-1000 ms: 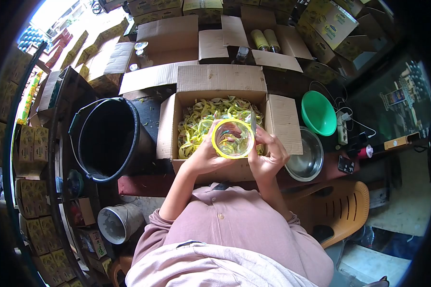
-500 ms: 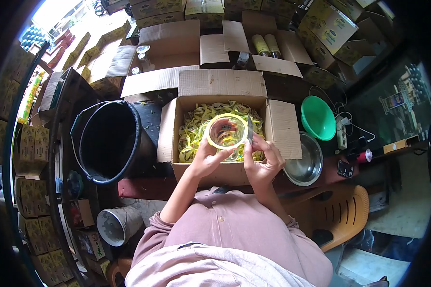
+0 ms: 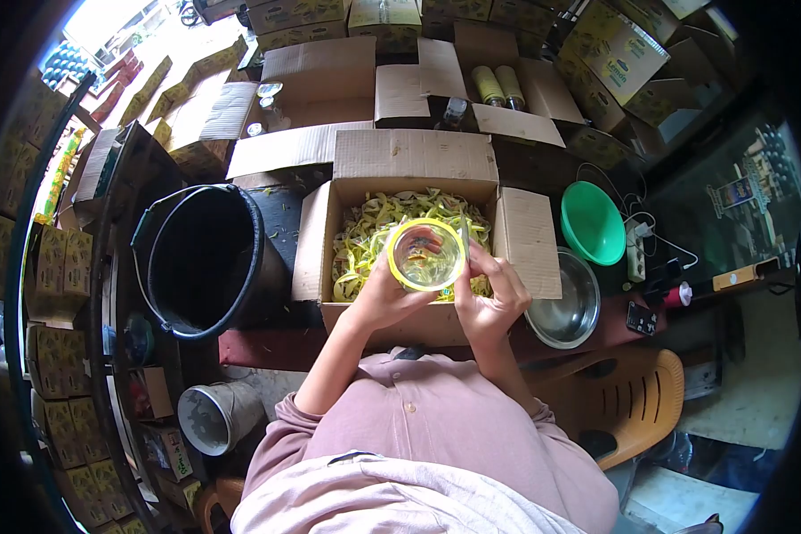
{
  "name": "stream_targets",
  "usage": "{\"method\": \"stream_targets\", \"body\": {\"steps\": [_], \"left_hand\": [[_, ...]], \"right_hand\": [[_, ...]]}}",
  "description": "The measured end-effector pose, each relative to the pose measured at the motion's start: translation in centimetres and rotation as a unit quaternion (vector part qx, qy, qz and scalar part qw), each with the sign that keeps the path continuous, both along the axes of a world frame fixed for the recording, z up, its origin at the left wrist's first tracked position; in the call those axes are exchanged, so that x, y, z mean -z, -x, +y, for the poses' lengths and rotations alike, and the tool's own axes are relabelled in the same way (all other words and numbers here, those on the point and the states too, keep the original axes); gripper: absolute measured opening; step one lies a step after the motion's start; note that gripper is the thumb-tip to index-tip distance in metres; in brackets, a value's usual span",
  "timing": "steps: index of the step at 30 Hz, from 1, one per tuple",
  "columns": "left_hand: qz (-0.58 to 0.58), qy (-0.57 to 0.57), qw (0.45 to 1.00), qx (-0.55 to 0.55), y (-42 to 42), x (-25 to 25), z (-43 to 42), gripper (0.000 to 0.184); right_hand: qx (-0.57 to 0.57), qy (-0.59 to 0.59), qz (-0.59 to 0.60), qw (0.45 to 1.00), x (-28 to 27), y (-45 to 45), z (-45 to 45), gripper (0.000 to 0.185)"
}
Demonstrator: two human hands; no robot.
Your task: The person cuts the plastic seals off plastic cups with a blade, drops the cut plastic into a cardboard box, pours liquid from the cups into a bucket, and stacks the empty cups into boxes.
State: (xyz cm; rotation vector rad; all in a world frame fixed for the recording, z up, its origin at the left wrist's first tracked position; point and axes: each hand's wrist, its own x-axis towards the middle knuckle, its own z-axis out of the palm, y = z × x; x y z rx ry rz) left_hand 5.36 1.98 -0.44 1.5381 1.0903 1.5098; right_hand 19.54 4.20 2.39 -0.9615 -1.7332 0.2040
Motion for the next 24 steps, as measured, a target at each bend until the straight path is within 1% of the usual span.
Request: {"method": "stream_targets", "body": {"steps": [2,5,6,12,18,24], "left_hand": [[0.041,-0.006,0.999,0.008,0.25,0.09,0.07,0.063],[-0.024,-0.004,0.999,0.021,0.39,-0.27,0.01,0.063],[0.005,-0.027,1.0,0.009,0.55,-0.04,0.14,0.063],[-0.033,0.002,0.999,0.015,0.48,-0.35,0.12,0.061],[0.026,-0.012,0.997,0.069,0.65,-0.38,-0.06,0.064],[-0.016,0.006,0.998,0.066,0.46,0.12,-0.06,0.065]], "right_hand": [[-0.027,0.006,0.021,0.999,-0.52,-0.16,0.22,0.032],[-0.052,0.022,0.035,0.998,-0.57,-0.49,0.45,0.031],[-0.058,0.027,0.036,0.997,-0.54,-0.57,0.49,0.031],[-0.037,0.04,0.034,0.998,-0.59,-0.36,-0.12,0.03],[-0.045,0.039,0.025,0.998,-0.64,-0.72,0.04,0.032],[-0.052,0.043,0.04,0.997,-0.38,-0.84,0.0,0.032]]}}
